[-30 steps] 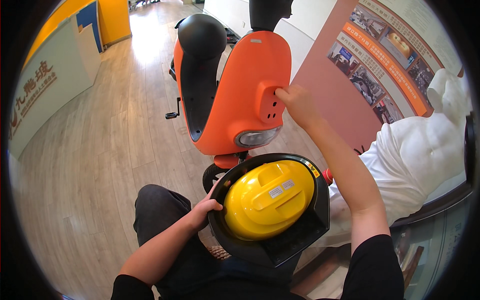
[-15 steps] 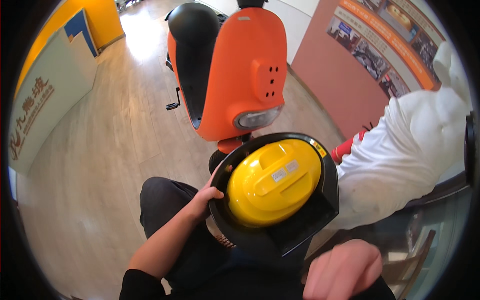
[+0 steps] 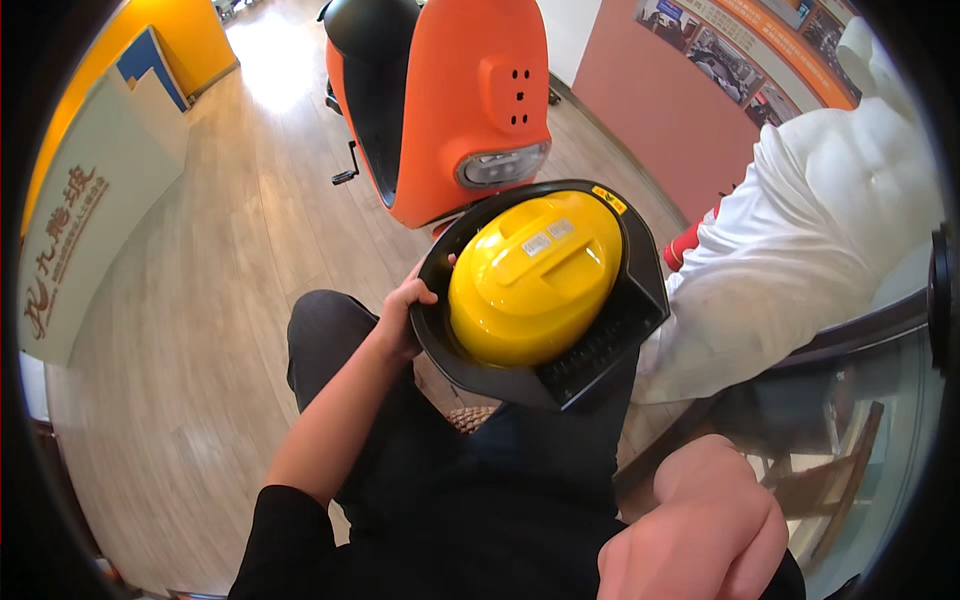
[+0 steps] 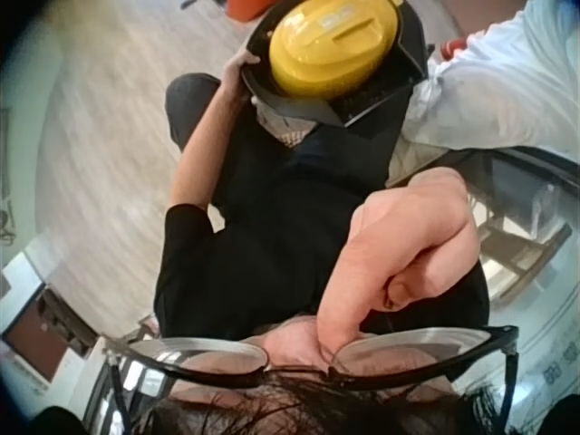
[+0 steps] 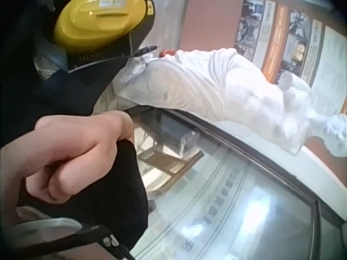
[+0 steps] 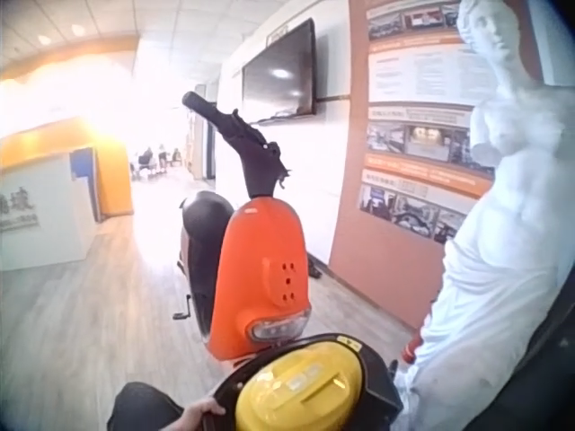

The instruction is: Using a power drill to unscrew and remove a front fairing/headlight assembly from an electric scooter.

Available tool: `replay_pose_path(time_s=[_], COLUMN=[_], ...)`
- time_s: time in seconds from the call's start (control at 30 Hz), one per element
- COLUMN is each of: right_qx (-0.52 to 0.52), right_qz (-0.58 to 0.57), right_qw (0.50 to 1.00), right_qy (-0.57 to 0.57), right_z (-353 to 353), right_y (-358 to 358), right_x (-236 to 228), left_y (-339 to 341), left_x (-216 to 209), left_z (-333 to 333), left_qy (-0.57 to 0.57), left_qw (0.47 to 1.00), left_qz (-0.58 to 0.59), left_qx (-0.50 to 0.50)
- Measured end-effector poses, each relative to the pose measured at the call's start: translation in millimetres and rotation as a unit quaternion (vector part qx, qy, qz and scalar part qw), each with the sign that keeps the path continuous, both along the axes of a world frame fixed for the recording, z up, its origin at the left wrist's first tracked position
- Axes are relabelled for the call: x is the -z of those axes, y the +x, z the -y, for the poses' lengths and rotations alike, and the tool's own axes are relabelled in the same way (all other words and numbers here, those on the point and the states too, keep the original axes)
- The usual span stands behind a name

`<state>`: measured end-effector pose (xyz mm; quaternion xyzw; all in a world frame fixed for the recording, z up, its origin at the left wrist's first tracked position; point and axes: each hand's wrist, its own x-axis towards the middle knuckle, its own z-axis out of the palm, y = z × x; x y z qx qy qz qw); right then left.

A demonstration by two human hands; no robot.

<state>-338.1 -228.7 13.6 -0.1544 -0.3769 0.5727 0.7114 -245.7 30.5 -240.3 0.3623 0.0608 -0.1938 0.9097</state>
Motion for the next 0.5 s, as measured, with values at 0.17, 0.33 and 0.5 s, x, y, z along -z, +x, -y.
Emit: replay_pose_path(time_s=[0.17,0.33,0.5], right_qx=[-0.015,0.281,0.791], right_qz=[0.022,0.372,0.191], right_qw=[0.999,0.873,0.476], right_qy=[-0.048,-0.147,-0.333], right_z=[-2,33,85], right_y=[-21,-34,0], right_x=[-5,1,58], left_y=[-4,-8,-9], left_x=[5,0,-27], left_z=[9,-1,-3], left_qy=[-0.023,-0.027,0.044], left_qw=[0.999,1.0,0.996], left_qz=[-0.021,0.016,0.078], left_qx=[0.008,-0.004,-0.008])
